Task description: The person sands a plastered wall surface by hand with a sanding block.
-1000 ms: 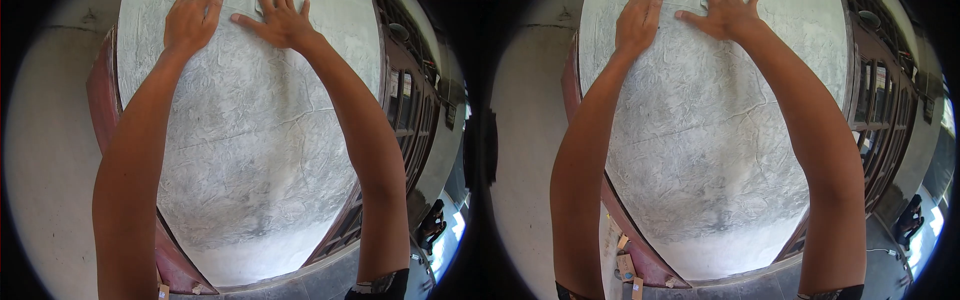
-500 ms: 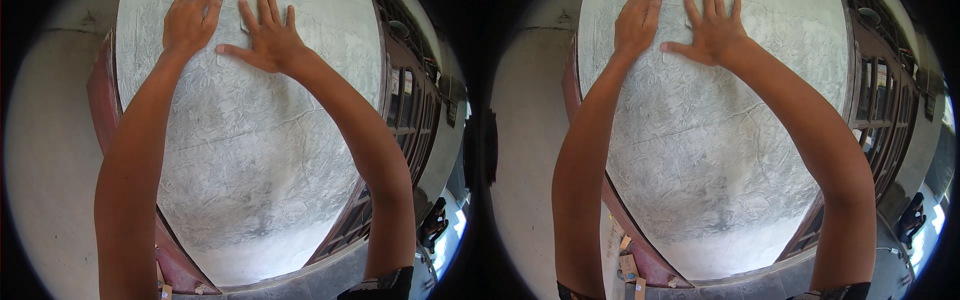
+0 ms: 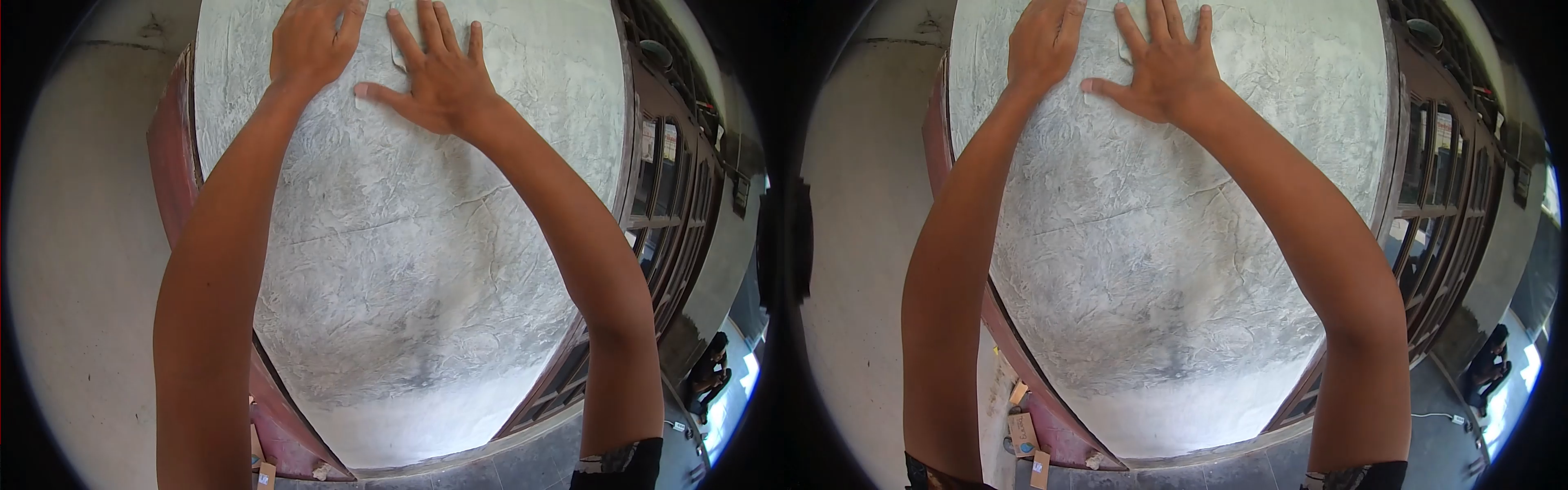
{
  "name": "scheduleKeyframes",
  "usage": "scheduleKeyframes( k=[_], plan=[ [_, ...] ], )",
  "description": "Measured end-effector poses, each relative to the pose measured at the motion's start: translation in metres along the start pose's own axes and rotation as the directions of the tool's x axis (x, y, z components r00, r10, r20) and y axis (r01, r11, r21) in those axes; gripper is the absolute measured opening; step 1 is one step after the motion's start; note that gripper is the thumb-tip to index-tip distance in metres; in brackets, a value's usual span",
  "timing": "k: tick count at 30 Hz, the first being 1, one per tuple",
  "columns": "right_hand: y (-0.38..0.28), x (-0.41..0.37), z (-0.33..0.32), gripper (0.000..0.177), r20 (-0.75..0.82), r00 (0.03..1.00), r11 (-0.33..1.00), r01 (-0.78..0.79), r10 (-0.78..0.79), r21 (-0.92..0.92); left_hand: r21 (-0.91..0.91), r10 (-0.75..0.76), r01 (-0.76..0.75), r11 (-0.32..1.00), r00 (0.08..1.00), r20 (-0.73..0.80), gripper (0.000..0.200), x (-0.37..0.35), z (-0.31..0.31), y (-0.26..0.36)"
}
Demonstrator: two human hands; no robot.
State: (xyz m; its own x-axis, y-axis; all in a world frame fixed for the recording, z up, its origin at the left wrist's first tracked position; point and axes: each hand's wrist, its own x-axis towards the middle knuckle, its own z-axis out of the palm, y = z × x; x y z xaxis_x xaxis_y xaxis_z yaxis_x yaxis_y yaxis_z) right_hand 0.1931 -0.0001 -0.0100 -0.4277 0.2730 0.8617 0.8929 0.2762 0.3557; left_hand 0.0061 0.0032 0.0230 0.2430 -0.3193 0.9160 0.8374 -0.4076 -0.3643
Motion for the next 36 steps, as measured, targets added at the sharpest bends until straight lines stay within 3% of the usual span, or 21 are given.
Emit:
scheduleKeyframes(
  k=[1,2,5,7,8,11,13,17,19,20,22,23,25,29,31,32,34,36],
  plan=[
    [0.009,0.018,-0.005,0.118,0.045,0.996,0.996,-0.083,0.082,0.023,0.024,0.009,-0.009,1.0,1.0,0.009,0.052,0.002,0.0,0.0],
    [0.017,0.029,0.0,0.118,-0.133,0.982,0.984,-0.115,0.133,0.135,0.024,0.014,-0.014,1.0,1.0,0.024,0.052,0.001,0.0,0.0],
    [0.017,0.039,-0.013,0.118,-0.027,0.975,0.964,-0.216,0.222,0.153,0.009,0.021,-0.021,1.0,1.0,0.02,0.05,0.003,-0.001,0.002],
    [0.003,0.007,-0.012,0.118,0.084,0.993,0.996,-0.081,0.079,0.021,0.028,0.011,-0.011,1.0,1.0,0.022,0.05,0.001,-0.001,0.001],
    [0.001,-0.019,0.007,0.118,-0.104,0.994,1.0,0.019,-0.017,0.025,0.028,0.009,-0.009,1.0,1.0,0.021,0.05,0.001,0.0,0.0],
    [0.01,-0.006,0.024,0.117,-0.121,0.992,1.0,0.027,-0.027,-0.003,0.058,0.04,-0.04,0.998,0.999,0.01,0.049,0.003,0.001,-0.001],
    [0.014,0.025,0.016,0.114,-0.171,0.982,0.994,-0.069,0.083,0.085,0.057,0.035,-0.036,0.998,0.999,0.032,0.048,0.002,0.001,0.0],
    [0.013,0.02,0.02,0.113,-0.127,0.985,0.986,-0.104,0.12,0.128,0.045,0.037,-0.039,0.998,0.998,0.051,0.047,0.002,-0.003,0.002],
    [0.021,-0.008,0.062,0.113,-0.488,0.873,0.998,-0.012,-0.017,-0.056,0.038,0.024,-0.027,0.999,0.997,0.069,0.046,0.003,-0.003,0.002],
    [0.02,-0.02,0.061,0.113,-0.484,0.875,0.998,-0.011,-0.019,-0.059,0.036,0.02,-0.022,0.999,0.997,0.069,0.046,0.002,-0.002,0.0],
    [0.02,-0.037,0.055,0.089,-0.524,0.851,0.999,0.021,-0.041,-0.043,0.1,0.065,-0.074,0.992,0.993,0.097,0.045,0.002,0.0,-0.001],
    [0.024,-0.026,0.043,0.089,-0.526,0.849,0.999,0.023,-0.044,-0.046,0.101,0.065,-0.074,0.992,0.994,0.093,0.045,0.004,-0.001,0.003],
    [0.033,0.011,0.008,0.111,-0.14,0.99,0.999,-0.009,0.016,0.051,0.162,0.217,-0.231,0.959,0.971,0.099,0.046,0.005,-0.003,0.014],
    [0.046,0.037,-0.007,0.11,-0.165,0.985,0.996,0.066,-0.056,0.053,0.055,0.295,-0.306,0.95,0.943,0.156,0.053,0.012,0.006,0.028],
    [0.055,0.043,0.005,0.111,-0.206,0.972,0.99,0.13,-0.117,0.05,-0.351,0.008,0.094,0.932,0.961,0.277,0.06,0.019,0.025,0.046],
    [0.063,0.046,0.012,0.111,-0.209,0.971,0.99,0.133,-0.119,0.055,-0.345,0.006,0.094,0.934,0.96,0.279,0.06,0.023,0.036,0.05],
    [0.078,0.051,0.021,0.112,-0.24,0.942,0.968,0.249,-0.233,0.038,-0.058,0.058,-0.044,0.997,0.962,0.268,0.063,0.029,0.055,0.052],
    [0.096,0.04,0.024,0.109,-0.306,0.91,0.946,0.316,-0.28,0.074,0.037,0.049,-0.063,0.997,0.953,0.3,0.063,0.027,0.059,0.055]
  ],
)
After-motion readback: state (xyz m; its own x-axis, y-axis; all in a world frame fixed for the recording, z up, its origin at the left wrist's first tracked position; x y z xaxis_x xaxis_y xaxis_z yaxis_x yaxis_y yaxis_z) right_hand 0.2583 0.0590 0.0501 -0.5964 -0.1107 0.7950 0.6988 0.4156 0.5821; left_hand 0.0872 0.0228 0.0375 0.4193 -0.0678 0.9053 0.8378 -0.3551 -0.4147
